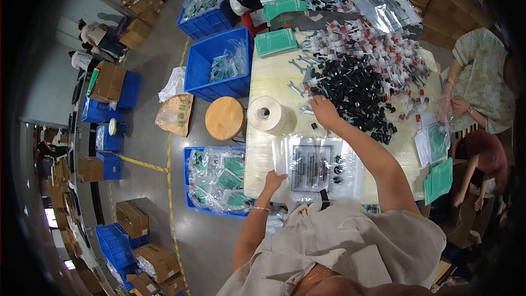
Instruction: Packaging small electronic or plastic components and manuals into plastic bags at a warehouse workstation.
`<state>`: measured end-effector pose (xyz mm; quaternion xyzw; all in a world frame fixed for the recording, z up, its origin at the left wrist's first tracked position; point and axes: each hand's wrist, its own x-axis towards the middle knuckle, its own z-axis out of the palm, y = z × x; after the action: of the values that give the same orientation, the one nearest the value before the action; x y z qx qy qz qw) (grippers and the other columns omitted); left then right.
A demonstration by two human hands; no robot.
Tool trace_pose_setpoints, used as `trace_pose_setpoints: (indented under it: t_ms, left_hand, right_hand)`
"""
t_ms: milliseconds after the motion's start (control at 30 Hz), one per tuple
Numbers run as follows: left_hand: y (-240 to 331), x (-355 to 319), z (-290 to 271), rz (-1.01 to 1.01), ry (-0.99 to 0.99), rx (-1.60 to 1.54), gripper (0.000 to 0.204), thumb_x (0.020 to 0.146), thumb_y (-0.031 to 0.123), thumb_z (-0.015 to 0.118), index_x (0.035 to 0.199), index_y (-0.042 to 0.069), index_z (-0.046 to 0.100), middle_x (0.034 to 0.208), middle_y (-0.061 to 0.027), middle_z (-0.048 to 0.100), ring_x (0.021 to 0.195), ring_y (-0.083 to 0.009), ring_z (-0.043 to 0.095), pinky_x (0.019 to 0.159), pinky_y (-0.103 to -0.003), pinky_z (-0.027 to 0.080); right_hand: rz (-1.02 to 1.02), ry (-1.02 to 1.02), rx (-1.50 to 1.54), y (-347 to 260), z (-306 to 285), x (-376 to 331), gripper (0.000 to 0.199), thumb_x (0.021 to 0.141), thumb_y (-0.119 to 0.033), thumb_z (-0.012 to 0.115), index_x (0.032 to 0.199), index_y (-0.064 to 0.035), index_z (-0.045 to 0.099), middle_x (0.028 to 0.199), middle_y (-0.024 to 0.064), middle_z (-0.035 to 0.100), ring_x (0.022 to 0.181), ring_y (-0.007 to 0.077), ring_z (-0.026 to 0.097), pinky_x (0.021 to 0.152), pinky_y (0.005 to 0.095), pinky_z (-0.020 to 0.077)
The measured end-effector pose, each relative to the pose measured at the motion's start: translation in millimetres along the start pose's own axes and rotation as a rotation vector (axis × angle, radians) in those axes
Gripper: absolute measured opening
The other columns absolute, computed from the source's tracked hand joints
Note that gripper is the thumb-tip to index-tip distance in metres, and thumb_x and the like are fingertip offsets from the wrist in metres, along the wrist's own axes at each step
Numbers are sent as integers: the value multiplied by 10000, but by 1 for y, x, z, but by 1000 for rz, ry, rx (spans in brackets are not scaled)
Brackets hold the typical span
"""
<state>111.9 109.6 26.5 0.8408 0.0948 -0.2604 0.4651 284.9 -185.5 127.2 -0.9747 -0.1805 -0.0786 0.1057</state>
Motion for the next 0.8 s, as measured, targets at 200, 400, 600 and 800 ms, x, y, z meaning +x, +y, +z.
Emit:
trace_pose_setpoints:
  t_ms: [200, 400, 600, 800]
  left_hand:
    - [1, 2, -12, -43, -16, -4, 314, 697, 216, 709, 912, -6, 653, 841, -166, 665, 786, -272, 648, 698, -345, 492]
    - [22, -6, -19, -33, 189, 171, 458, 700, 196, 696, 1078, -17, 550, 964, -210, 617, 886, -334, 608, 753, -381, 475]
    - [104, -31, 0, 539, 517, 692, 549, 696, 152, 671, 1171, 0, 442, 1192, -244, 445, 1000, -384, 519, 770, -443, 458]
    - [112, -44, 86, 462, -149, 267, 394, 739, 51, 601, 1102, -7, 458, 1049, -209, 467, 924, -371, 514, 774, -410, 455]
  right_hand:
    - [12, 174, 140, -2, -22, -27, 291, 723, -65, 529, 1010, -19, 541, 1054, 145, 499, 1046, 310, 445, 851, 404, 407]
    - [135, -92, 323, -7, -28, -159, 280, 684, -56, 579, 963, -26, 567, 1056, 139, 504, 1034, 323, 451, 872, 412, 397]
    - [29, -148, 447, -57, -27, -252, 399, 670, -99, 636, 1053, -60, 534, 1129, 151, 483, 1072, 322, 457, 915, 415, 380]
    - [-137, -280, 479, -83, 1, -243, 370, 698, -163, 651, 1046, -94, 547, 1025, 154, 510, 940, 322, 512, 814, 421, 428]
